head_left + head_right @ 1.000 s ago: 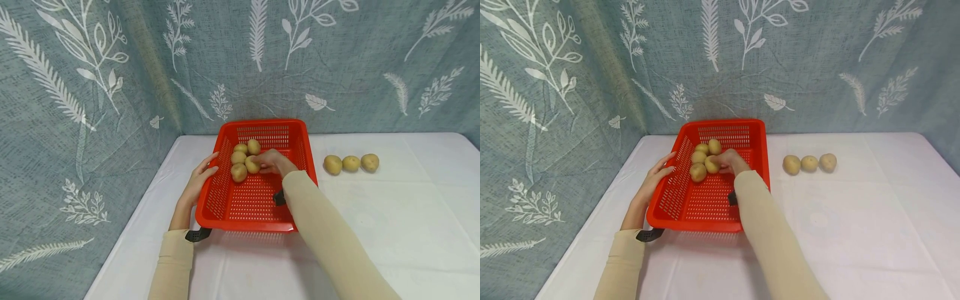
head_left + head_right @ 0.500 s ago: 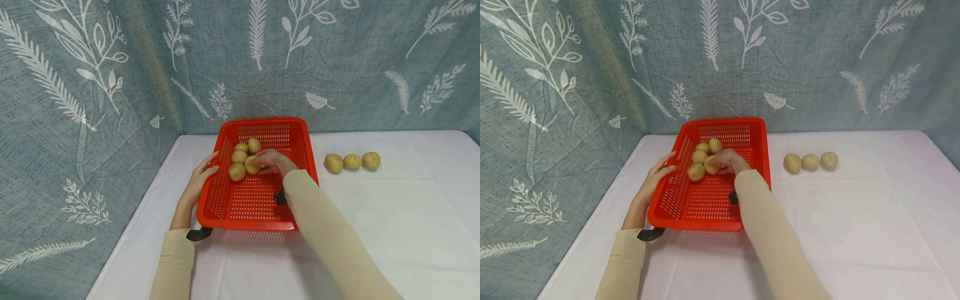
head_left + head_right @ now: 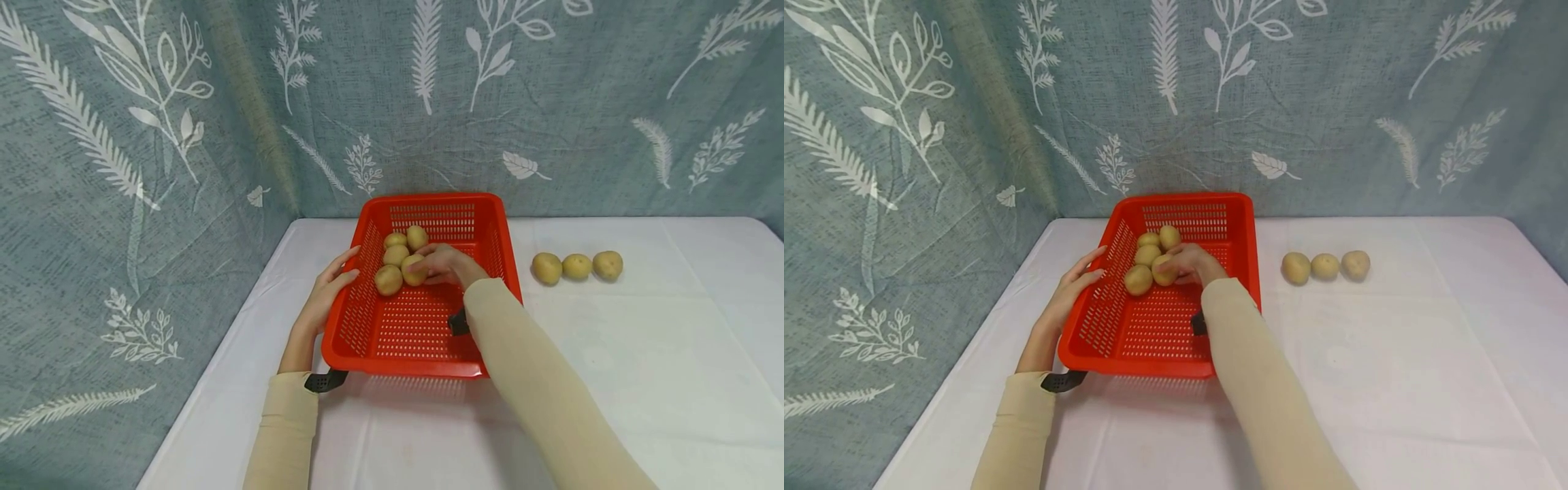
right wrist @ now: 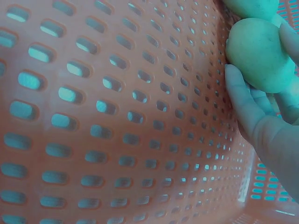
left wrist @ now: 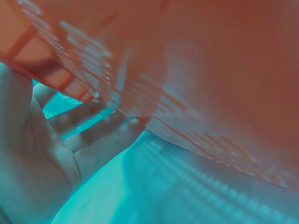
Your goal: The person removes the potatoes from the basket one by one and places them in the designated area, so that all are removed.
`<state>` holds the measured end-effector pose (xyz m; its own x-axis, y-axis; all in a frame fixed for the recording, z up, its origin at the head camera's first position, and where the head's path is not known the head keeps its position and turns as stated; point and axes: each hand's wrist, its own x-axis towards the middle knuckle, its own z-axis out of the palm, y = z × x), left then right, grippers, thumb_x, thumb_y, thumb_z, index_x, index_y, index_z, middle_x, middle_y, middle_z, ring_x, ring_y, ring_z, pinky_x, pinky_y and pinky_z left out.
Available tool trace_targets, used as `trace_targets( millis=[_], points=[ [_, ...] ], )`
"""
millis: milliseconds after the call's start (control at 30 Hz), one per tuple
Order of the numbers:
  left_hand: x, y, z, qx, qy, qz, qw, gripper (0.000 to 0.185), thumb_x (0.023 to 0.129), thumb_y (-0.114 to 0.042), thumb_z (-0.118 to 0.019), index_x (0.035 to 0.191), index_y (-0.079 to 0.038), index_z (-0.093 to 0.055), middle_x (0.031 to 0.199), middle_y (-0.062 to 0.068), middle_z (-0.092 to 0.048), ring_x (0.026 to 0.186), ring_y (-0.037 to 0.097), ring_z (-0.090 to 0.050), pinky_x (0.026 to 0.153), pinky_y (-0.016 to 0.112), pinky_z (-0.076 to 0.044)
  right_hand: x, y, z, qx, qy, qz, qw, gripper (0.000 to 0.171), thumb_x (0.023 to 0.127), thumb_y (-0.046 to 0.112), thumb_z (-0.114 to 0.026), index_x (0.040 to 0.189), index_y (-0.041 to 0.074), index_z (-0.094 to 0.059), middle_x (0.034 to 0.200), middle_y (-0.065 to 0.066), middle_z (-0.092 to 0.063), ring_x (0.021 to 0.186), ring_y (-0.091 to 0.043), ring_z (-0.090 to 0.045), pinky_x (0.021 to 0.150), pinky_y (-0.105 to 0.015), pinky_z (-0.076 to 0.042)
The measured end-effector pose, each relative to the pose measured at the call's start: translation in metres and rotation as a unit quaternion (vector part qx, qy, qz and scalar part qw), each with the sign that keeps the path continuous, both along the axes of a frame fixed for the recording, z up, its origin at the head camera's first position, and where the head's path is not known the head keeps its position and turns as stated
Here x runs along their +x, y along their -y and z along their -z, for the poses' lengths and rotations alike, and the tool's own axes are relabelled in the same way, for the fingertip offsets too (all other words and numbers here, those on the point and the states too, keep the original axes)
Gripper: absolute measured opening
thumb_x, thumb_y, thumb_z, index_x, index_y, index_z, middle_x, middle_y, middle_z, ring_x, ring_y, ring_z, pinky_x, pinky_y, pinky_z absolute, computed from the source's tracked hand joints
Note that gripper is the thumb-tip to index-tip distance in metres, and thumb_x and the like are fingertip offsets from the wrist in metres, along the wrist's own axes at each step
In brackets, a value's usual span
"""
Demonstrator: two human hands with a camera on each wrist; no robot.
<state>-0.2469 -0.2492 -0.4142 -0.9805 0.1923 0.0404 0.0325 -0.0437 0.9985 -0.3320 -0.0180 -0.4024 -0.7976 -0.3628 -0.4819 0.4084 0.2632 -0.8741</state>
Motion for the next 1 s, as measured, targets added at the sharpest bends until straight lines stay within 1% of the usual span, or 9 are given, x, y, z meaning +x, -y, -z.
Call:
trace_targets(
  millis=[233, 333, 467, 600, 800, 933, 1000],
  points=[
    [0.001, 0.002, 0.000, 0.001, 0.007, -0.006, 1.0000, 0.051, 0.100, -0.014, -0.046, 0.150, -0.016, -0.033, 0.133, 0.019, -0.041, 0.105, 0.027, -0.053, 0.078, 0.032, -0.051, 0.000, 0.004, 0.002, -0.018, -0.012, 0.007, 1.000, 0.045, 0.087, 0.005, -0.069, 0.126, 0.002, -0.046, 0.124, -0.013, -0.048, 0.104, -0.027, -0.051, 0.090, -0.041, -0.047],
    [0.002, 0.003, 0.000, 0.001, 0.009, -0.007, 0.9999, 0.051, 0.100, -0.014, -0.046, 0.150, -0.016, -0.033, 0.133, 0.019, -0.041, 0.104, 0.027, -0.054, 0.077, 0.032, -0.052, 0.001, 0.005, 0.003, -0.013, -0.017, 0.010, 1.000, 0.043, 0.086, 0.004, -0.069, 0.124, 0.002, -0.047, 0.124, -0.014, -0.047, 0.102, -0.026, -0.049, 0.088, -0.041, -0.048],
    [0.003, 0.004, 0.001, 0.003, 0.009, -0.008, 0.9999, 0.051, 0.100, -0.014, -0.046, 0.149, -0.016, -0.033, 0.133, 0.019, -0.042, 0.104, 0.028, -0.054, 0.077, 0.032, -0.052, 0.004, 0.005, 0.001, -0.007, -0.020, 0.007, 1.000, 0.047, 0.086, 0.004, -0.069, 0.127, 0.001, -0.046, 0.127, -0.017, -0.046, 0.107, -0.029, -0.049, 0.091, -0.042, -0.047],
    [0.003, 0.004, 0.002, 0.003, 0.007, -0.006, 1.0000, 0.051, 0.100, -0.014, -0.046, 0.149, -0.014, -0.033, 0.132, 0.021, -0.041, 0.104, 0.028, -0.054, 0.078, 0.032, -0.052, 0.006, 0.002, -0.001, -0.006, -0.021, 0.016, 1.000, 0.050, 0.087, 0.004, -0.068, 0.130, 0.000, -0.043, 0.129, -0.018, -0.045, 0.114, -0.031, -0.049, 0.092, -0.043, -0.046],
    [0.001, 0.002, 0.001, 0.006, 0.004, 0.000, 1.0000, 0.051, 0.100, -0.014, -0.046, 0.150, -0.013, -0.032, 0.134, 0.021, -0.040, 0.104, 0.028, -0.054, 0.078, 0.032, -0.052, 0.006, -0.002, -0.007, -0.002, -0.022, 0.035, 0.999, 0.049, 0.087, 0.003, -0.068, 0.129, -0.001, -0.043, 0.130, -0.018, -0.044, 0.117, -0.033, -0.048, 0.094, -0.045, -0.044],
    [0.001, 0.002, 0.000, 0.002, 0.003, 0.000, 1.0000, 0.051, 0.101, -0.014, -0.045, 0.149, -0.013, -0.032, 0.135, 0.021, -0.040, 0.105, 0.030, -0.054, 0.078, 0.033, -0.052, 0.005, -0.005, -0.009, 0.007, -0.016, 0.035, 0.999, 0.048, 0.087, 0.004, -0.067, 0.129, -0.002, -0.043, 0.130, -0.018, -0.044, 0.119, -0.033, -0.047, 0.095, -0.045, -0.043],
    [0.000, 0.001, 0.000, 0.003, 0.004, 0.000, 1.0000, 0.051, 0.101, -0.014, -0.045, 0.149, -0.014, -0.032, 0.135, 0.021, -0.040, 0.105, 0.030, -0.054, 0.078, 0.033, -0.052, 0.004, -0.007, -0.008, 0.005, -0.009, 0.037, 0.999, 0.049, 0.088, 0.005, -0.067, 0.129, -0.002, -0.042, 0.128, -0.018, -0.045, 0.117, -0.033, -0.047, 0.095, -0.044, -0.044]
  ],
)
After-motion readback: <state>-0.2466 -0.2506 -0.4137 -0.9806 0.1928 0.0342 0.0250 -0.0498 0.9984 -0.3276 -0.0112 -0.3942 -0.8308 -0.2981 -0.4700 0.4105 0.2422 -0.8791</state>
